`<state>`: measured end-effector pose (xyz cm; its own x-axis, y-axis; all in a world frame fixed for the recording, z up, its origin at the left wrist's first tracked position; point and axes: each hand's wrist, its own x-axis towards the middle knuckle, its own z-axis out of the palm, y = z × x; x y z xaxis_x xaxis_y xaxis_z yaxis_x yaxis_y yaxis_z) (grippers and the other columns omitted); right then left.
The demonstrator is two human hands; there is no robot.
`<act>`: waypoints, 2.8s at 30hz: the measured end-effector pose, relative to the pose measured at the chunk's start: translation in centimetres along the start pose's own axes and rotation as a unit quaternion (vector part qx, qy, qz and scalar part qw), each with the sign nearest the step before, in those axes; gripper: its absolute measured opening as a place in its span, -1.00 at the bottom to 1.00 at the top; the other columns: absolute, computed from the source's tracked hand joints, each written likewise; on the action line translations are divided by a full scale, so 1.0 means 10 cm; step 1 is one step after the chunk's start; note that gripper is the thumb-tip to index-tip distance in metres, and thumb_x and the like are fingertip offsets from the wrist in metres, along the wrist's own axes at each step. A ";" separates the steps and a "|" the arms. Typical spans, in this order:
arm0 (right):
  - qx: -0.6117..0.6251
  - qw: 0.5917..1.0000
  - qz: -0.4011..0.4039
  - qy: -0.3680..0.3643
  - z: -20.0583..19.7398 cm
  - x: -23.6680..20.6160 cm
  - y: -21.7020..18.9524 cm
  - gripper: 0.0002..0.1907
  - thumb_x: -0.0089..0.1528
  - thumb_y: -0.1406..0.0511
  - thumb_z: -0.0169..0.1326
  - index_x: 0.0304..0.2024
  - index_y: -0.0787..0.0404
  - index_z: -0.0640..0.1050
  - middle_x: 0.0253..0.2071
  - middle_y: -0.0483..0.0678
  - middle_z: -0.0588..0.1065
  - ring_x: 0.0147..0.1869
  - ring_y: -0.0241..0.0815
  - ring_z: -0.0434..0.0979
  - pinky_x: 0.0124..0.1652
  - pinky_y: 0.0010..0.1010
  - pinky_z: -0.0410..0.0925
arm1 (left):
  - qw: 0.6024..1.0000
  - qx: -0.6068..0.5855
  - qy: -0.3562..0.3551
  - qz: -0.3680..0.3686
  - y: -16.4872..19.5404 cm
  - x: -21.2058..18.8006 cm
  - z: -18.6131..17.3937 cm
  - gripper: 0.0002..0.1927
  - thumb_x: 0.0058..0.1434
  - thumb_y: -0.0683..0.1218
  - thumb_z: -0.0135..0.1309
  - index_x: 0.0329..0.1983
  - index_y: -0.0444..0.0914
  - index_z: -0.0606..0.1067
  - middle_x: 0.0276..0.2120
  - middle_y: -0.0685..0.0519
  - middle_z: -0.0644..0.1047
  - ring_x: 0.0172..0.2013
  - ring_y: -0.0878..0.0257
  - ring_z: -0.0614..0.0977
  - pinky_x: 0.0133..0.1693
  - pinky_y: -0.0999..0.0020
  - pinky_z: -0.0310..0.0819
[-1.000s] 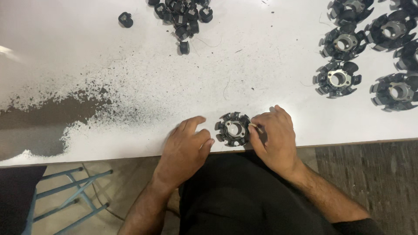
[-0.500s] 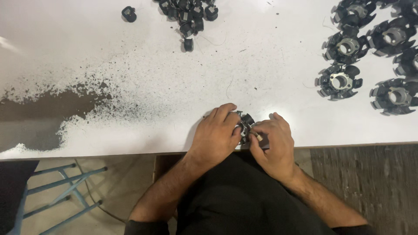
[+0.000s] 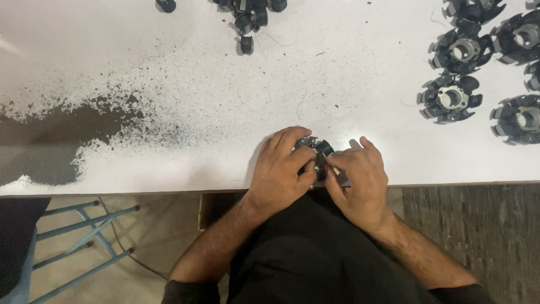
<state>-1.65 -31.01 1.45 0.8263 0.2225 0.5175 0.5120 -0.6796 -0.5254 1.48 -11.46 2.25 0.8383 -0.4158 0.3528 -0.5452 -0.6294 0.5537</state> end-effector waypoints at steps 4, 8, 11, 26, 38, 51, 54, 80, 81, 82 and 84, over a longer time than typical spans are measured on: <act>0.023 1.000 0.014 -0.010 0.00 0.03 0.02 -0.73 0.15 0.46 0.27 -0.12 0.22 0.52 -0.17 -0.03 0.57 -0.02 -0.06 0.60 0.36 0.11 0.31 | 0.999 -0.026 -0.013 -0.021 0.04 0.02 0.06 -0.85 0.17 -0.13 0.22 -0.23 -0.26 0.54 0.15 -0.08 0.46 0.19 0.02 0.48 0.20 -0.06 0.33; 0.030 0.999 0.018 -0.013 0.00 0.02 0.03 -0.73 0.16 0.46 0.25 -0.11 0.22 0.52 -0.18 -0.03 0.58 -0.04 -0.07 0.61 0.33 0.09 0.33 | 0.999 -0.033 0.023 -0.035 0.04 0.02 0.15 -0.85 0.22 -0.14 0.21 -0.20 -0.27 0.51 0.12 -0.07 0.49 0.16 0.03 0.51 0.18 -0.03 0.35; 0.039 0.999 0.022 -0.006 0.00 0.01 0.03 -0.74 0.17 0.45 0.25 -0.11 0.23 0.51 -0.18 -0.02 0.57 -0.04 -0.05 0.61 0.32 0.08 0.35 | 0.997 -0.040 0.045 -0.041 0.04 0.02 0.21 -0.87 0.22 -0.16 0.18 -0.23 -0.28 0.48 0.11 -0.08 0.50 0.14 0.02 0.52 0.18 -0.01 0.36; 0.043 0.999 0.006 0.014 0.03 -0.05 0.03 -0.72 0.19 0.46 0.27 -0.09 0.24 0.49 -0.17 0.00 0.57 -0.03 -0.02 0.60 0.34 0.10 0.34 | 0.997 -0.064 0.038 -0.036 -0.02 -0.02 0.26 -0.92 0.20 -0.24 0.09 -0.26 -0.35 0.46 0.12 -0.14 0.48 0.13 -0.03 0.52 0.22 -0.05 0.36; 0.001 1.000 -0.022 -0.010 0.01 0.00 -0.02 -0.71 0.14 0.52 0.26 -0.14 0.22 0.52 -0.20 -0.03 0.54 -0.05 -0.06 0.59 0.35 0.08 0.34 | 0.996 -0.057 0.061 -0.024 -0.03 -0.06 0.35 -0.90 0.19 -0.26 0.08 -0.23 -0.36 0.45 0.14 -0.14 0.46 0.14 -0.04 0.52 0.22 -0.05 0.36; 0.019 0.999 0.005 0.049 -0.04 -0.01 0.00 -0.76 0.21 0.48 0.24 -0.11 0.29 0.48 -0.19 0.03 0.56 -0.03 0.01 0.61 0.38 0.15 0.28 | 0.991 0.010 0.130 -0.009 -0.03 -0.04 0.02 -0.69 0.22 -0.12 0.20 -0.01 -0.34 0.51 0.17 -0.14 0.43 0.18 -0.04 0.48 0.19 0.00 0.39; 0.026 0.999 0.008 0.035 0.04 -0.01 0.05 -0.75 0.21 0.48 0.24 -0.11 0.28 0.49 -0.21 0.02 0.56 -0.10 -0.02 0.59 0.36 0.13 0.29 | 1.000 0.014 0.021 0.015 -0.12 0.07 -0.02 -0.71 0.23 -0.09 0.22 -0.01 -0.27 0.55 0.19 -0.12 0.42 0.21 -0.02 0.46 0.19 -0.03 0.36; 0.041 0.999 -0.005 0.012 0.10 0.06 0.12 -0.70 0.19 0.48 0.24 -0.06 0.27 0.46 -0.16 0.03 0.56 -0.03 -0.01 0.60 0.35 0.13 0.32 | 0.994 0.018 -0.068 0.087 -0.04 0.11 -0.16 -0.81 0.15 -0.17 0.15 -0.18 -0.32 0.51 0.02 -0.06 0.47 -0.08 0.05 0.62 -0.11 0.14 0.58; 0.037 0.999 -0.007 0.013 0.10 0.07 0.11 -0.70 0.19 0.49 0.24 -0.06 0.27 0.46 -0.16 0.03 0.55 -0.03 0.00 0.59 0.35 0.13 0.32 | 0.993 0.013 -0.074 0.086 -0.02 0.12 -0.16 -0.81 0.14 -0.16 0.16 -0.19 -0.32 0.51 0.03 -0.07 0.47 -0.10 0.05 0.62 -0.11 0.12 0.58; 0.038 0.999 -0.004 0.009 0.09 0.06 0.11 -0.70 0.19 0.49 0.23 -0.07 0.27 0.46 -0.16 0.03 0.55 -0.03 0.00 0.59 0.35 0.13 0.32 | 0.995 -0.002 -0.084 0.054 -0.01 0.13 -0.15 -0.81 0.17 -0.17 0.15 -0.18 -0.34 0.51 0.02 -0.07 0.47 -0.10 0.06 0.61 -0.11 0.13 0.58; 0.040 0.999 -0.001 0.008 0.09 0.07 0.11 -0.71 0.19 0.49 0.23 -0.08 0.25 0.46 -0.17 0.01 0.55 -0.04 -0.01 0.59 0.36 0.13 0.32 | 0.994 -0.029 -0.101 -0.006 -0.01 0.14 -0.16 -0.81 0.23 -0.18 0.13 -0.14 -0.37 0.51 0.00 -0.05 0.47 -0.11 0.08 0.61 -0.10 0.15 0.58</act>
<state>-0.28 -30.96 0.64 0.8221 0.2116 0.5285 0.5306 -0.6213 -0.5766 2.73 -10.94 3.86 0.8227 -0.5358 0.1898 -0.5287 -0.5986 0.6018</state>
